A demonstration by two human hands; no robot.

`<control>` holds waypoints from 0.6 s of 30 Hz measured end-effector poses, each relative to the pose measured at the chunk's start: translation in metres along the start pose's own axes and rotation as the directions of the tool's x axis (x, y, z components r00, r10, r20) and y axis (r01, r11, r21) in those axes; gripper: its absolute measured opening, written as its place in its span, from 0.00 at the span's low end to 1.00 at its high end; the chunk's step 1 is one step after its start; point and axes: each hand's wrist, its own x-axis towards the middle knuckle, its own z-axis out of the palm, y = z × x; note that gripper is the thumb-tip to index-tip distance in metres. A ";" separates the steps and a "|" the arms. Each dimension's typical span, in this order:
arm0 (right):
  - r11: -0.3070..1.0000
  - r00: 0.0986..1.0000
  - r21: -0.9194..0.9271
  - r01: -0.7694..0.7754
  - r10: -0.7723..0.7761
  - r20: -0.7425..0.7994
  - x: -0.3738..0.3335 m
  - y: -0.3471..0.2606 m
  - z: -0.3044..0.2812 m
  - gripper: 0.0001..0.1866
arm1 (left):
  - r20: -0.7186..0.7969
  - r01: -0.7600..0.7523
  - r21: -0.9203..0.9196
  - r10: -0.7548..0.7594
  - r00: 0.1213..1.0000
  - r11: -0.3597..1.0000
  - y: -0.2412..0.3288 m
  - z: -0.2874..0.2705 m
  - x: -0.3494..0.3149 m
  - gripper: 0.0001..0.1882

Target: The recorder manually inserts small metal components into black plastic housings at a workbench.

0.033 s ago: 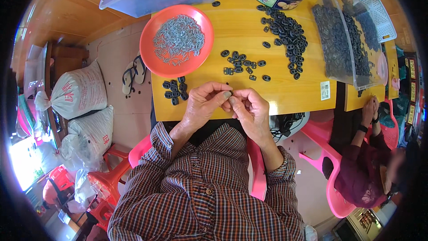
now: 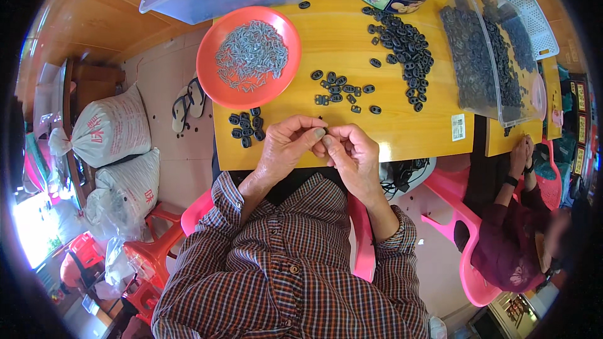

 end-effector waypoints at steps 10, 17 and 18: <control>0.993 0.995 0.090 -0.074 0.079 -0.060 -0.001 0.000 0.001 0.05 | -0.042 -0.003 0.099 0.007 0.999 0.995 0.018 -0.004 -0.017 0.09; 0.981 0.993 0.180 -0.069 0.085 -0.082 0.004 0.001 -0.006 0.05 | 0.002 0.113 -0.051 -0.113 0.994 0.992 0.052 -0.067 -0.088 0.09; 0.967 0.990 0.242 -0.080 0.105 -0.091 0.004 0.003 -0.009 0.04 | -0.049 0.027 -0.136 -0.034 0.998 0.990 0.046 -0.078 -0.100 0.08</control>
